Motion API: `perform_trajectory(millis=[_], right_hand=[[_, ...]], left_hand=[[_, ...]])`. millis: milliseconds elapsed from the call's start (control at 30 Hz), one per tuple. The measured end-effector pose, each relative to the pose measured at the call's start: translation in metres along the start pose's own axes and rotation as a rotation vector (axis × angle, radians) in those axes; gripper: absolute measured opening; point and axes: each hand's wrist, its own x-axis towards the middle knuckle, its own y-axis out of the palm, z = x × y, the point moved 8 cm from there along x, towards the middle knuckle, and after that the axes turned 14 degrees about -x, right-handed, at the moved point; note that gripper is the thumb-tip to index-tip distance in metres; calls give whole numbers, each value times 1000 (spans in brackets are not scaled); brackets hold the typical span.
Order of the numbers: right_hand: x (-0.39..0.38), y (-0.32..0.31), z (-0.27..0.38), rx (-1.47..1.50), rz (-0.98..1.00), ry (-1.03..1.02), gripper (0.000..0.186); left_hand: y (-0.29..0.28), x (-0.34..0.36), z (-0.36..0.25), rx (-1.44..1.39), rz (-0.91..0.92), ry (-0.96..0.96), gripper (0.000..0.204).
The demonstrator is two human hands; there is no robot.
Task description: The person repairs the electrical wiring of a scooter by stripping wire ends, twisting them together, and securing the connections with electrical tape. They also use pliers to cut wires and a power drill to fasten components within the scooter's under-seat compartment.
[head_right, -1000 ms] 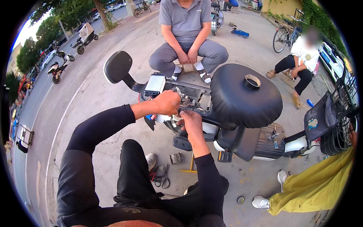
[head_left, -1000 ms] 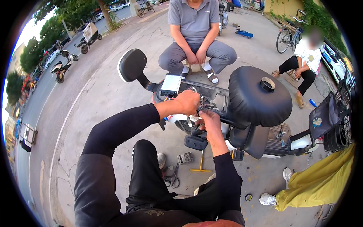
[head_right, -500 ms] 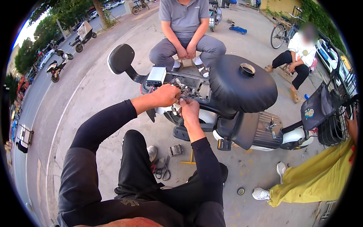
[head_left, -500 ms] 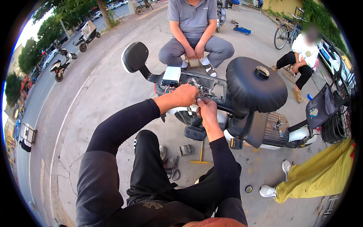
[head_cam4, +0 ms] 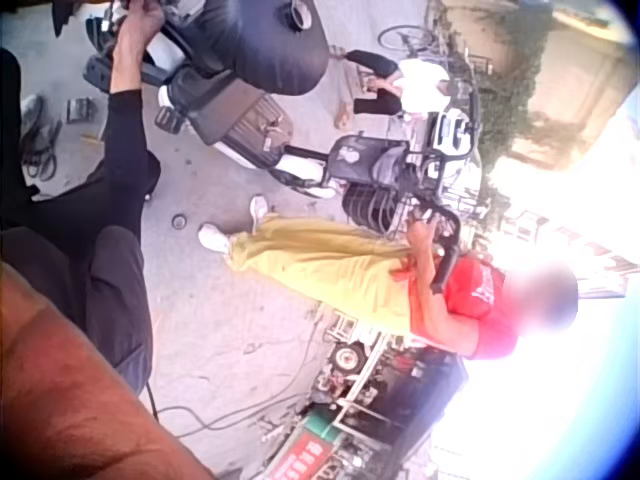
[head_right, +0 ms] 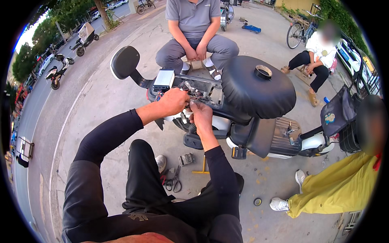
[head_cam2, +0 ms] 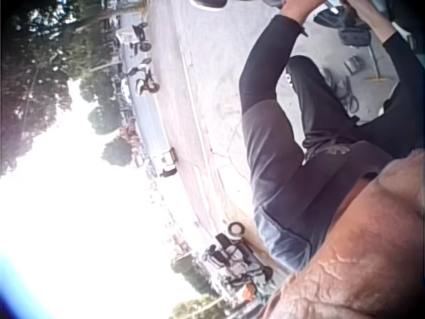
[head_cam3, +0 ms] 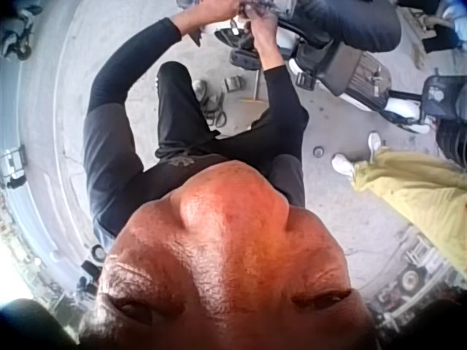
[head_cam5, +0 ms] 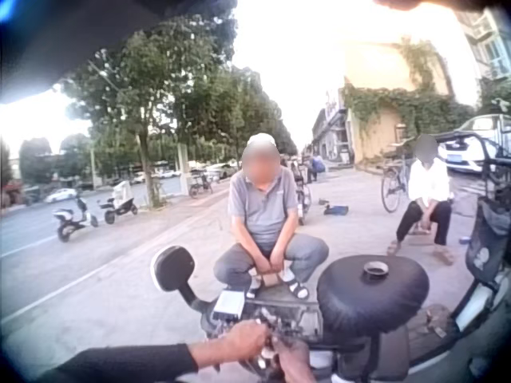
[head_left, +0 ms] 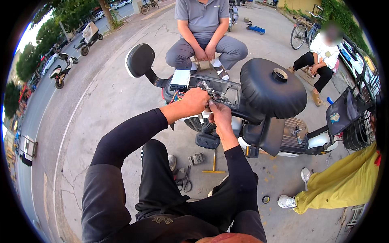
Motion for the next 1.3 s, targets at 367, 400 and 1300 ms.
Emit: perform_trajectory(millis=[367, 400, 1300], right_hand=[[-1, 0, 5, 6, 62, 50, 24], [-2, 1, 7, 5, 57, 57, 23], [9, -1, 10, -147, 34, 107, 39]], left_hand=[[-3, 6, 7, -44, -6, -14, 14], [-3, 6, 9, -50, -11, -12, 15], [-8, 3, -5, 25, -34, 85, 10]])
